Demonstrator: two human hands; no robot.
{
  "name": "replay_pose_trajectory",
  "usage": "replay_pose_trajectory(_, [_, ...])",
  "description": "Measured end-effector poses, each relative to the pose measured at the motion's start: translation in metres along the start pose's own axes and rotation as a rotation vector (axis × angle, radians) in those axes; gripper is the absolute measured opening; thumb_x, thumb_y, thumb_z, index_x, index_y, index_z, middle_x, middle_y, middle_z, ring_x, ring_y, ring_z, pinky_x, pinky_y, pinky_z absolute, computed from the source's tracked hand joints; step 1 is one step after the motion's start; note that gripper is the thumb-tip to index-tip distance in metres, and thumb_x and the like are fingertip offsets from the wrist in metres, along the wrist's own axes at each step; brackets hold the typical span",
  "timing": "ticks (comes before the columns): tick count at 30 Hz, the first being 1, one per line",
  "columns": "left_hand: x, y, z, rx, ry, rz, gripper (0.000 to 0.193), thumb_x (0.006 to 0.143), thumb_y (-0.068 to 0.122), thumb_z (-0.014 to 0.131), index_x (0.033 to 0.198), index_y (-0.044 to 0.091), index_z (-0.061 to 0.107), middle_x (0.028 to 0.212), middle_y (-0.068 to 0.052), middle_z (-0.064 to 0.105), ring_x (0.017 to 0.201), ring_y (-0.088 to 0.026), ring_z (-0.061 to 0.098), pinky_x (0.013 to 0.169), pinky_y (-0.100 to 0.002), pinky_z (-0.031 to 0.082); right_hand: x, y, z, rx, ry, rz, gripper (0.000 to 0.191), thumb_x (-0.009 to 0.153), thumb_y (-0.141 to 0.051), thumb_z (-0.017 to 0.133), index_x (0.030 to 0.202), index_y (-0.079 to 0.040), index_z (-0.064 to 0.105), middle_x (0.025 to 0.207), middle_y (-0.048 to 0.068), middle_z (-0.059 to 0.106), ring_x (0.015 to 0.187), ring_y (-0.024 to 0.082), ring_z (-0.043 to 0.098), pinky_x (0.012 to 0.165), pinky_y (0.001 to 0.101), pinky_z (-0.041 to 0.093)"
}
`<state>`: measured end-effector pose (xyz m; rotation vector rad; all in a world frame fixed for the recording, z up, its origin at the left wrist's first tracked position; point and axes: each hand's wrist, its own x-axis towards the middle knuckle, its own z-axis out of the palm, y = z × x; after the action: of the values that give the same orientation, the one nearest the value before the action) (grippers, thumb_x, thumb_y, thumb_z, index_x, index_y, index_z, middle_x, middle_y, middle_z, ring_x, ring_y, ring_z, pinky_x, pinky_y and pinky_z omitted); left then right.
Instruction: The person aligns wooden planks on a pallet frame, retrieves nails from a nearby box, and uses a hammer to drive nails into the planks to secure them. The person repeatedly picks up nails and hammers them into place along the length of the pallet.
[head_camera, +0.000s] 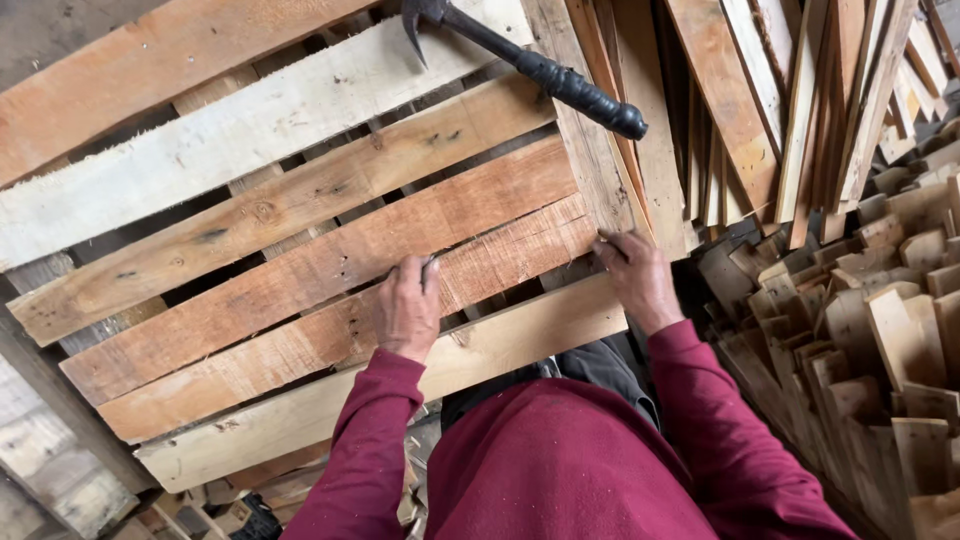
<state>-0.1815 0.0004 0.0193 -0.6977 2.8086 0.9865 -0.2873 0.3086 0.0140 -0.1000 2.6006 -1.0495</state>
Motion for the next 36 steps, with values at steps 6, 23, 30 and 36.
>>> replay_pose_trajectory(6, [-0.006, -0.004, -0.006, 0.025, -0.048, 0.038, 0.018, 0.101, 0.024, 0.065, 0.103, 0.006, 0.061, 0.095, -0.018, 0.074, 0.082, -0.04, 0.071, 0.066, -0.049, 0.054, -0.03, 0.03, 0.028, 0.116, 0.099, 0.094, 0.026, 0.095, -0.022, 0.075, 0.112, -0.002, 0.077, 0.096, 0.011, 0.07, 0.084, 0.022, 0.069, 0.077, 0.0321, 0.053])
replay_pose_trajectory(23, [0.009, -0.029, -0.01, -0.278, 0.082, 0.058, 0.017, 0.101, 0.023, 0.065, 0.1, 0.006, 0.066, 0.084, -0.012, 0.071, 0.072, -0.029, 0.069, 0.066, -0.042, 0.057, -0.039, 0.009, 0.043, 0.149, 0.374, -0.023, 0.021, 0.1, -0.014, 0.067, 0.114, -0.002, 0.076, 0.105, 0.01, 0.069, 0.097, 0.02, 0.067, 0.087, 0.0331, 0.054])
replay_pose_trajectory(30, [0.064, -0.049, -0.029, -0.139, 0.141, 0.211, 0.019, 0.101, 0.02, 0.066, 0.105, 0.001, 0.068, 0.093, -0.018, 0.072, 0.082, -0.035, 0.07, 0.073, -0.044, 0.055, 0.028, -0.017, 0.069, -0.078, 0.383, -0.09, 0.029, 0.104, -0.026, 0.071, 0.116, -0.001, 0.075, 0.098, 0.013, 0.064, 0.086, 0.025, 0.062, 0.072, 0.0367, 0.055])
replay_pose_trajectory(36, [0.077, -0.054, -0.052, -0.004, -0.017, 0.157, 0.022, 0.095, 0.023, 0.071, 0.104, 0.004, 0.076, 0.094, -0.021, 0.075, 0.085, -0.037, 0.073, 0.073, -0.044, 0.055, 0.039, -0.015, 0.089, 0.152, 0.425, 0.043, 0.021, 0.101, -0.026, 0.073, 0.11, -0.008, 0.08, 0.093, 0.005, 0.066, 0.082, 0.017, 0.06, 0.068, 0.033, 0.054])
